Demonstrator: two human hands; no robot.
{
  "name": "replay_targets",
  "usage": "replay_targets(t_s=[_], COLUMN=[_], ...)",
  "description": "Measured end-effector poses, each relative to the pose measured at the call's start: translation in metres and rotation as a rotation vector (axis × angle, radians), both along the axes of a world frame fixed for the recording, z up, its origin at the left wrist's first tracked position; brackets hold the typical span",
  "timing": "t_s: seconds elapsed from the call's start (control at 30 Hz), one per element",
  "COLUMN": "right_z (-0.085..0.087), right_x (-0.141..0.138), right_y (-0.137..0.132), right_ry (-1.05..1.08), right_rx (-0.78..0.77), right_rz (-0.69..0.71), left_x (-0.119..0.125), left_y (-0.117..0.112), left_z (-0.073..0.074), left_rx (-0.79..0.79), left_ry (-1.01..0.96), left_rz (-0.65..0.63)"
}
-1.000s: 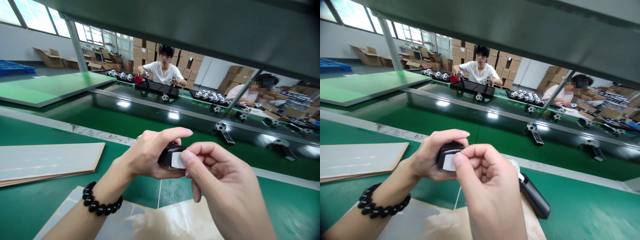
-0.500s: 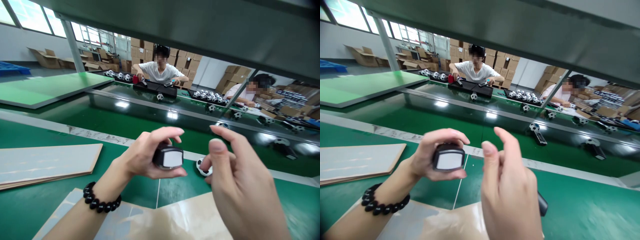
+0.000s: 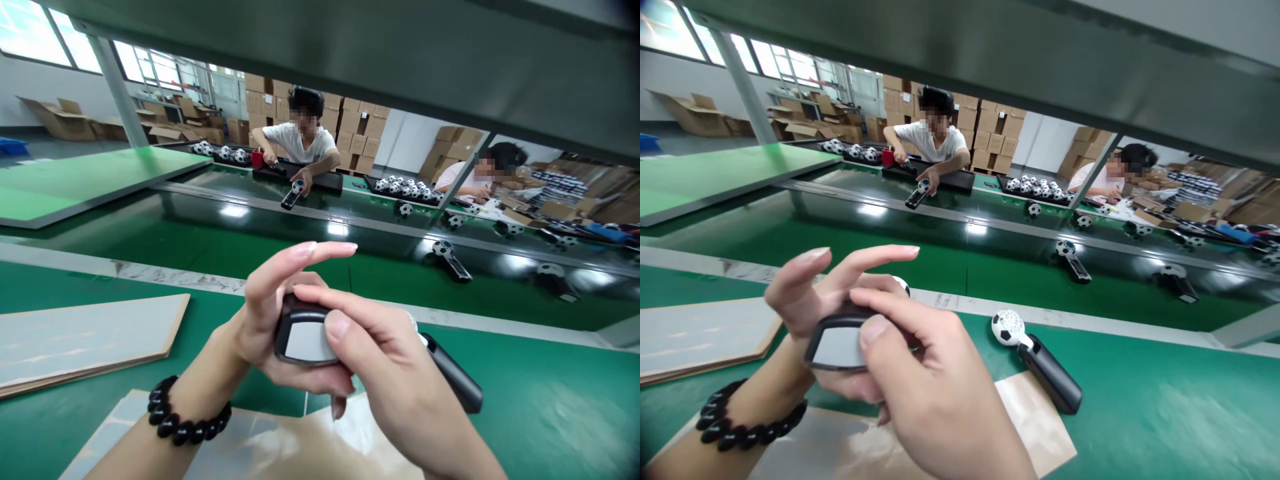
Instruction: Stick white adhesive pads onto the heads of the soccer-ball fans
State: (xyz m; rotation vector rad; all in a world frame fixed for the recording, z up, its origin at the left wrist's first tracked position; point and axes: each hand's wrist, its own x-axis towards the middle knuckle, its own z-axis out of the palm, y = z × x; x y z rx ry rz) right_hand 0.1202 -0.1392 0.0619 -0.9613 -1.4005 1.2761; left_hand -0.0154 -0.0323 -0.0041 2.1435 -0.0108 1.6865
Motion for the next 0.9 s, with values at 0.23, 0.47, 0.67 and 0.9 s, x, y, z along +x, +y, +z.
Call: replay_targets(t_s=[0.23, 0.47, 0.67, 0.9], right_z=[-0.008, -0.007, 0.001, -0.003], right_x=[0.004, 0.001, 0.014, 0.027], right_y=[0.005, 0.004, 0.006, 0.037], right_ry=[0.128, 0.025, -0.059, -0.951], right_rx=[-0.056, -0.089, 0.015, 0.315], right_rz=[0.131, 0.067, 0.179, -0.175], left_x=[-0.002, -0.002, -0.008, -0.007], left_y=[-0.018, -0.005, -0.013, 0.019], left_z=[0.021, 0.014, 0.018, -0.016], left_rx=[-0.023, 0.036, -0.080, -0.048], left_ry=[-0.043, -0.029, 0.108, 0.372], left_rz=[-0.147, -0.161, -0.103, 0.196])
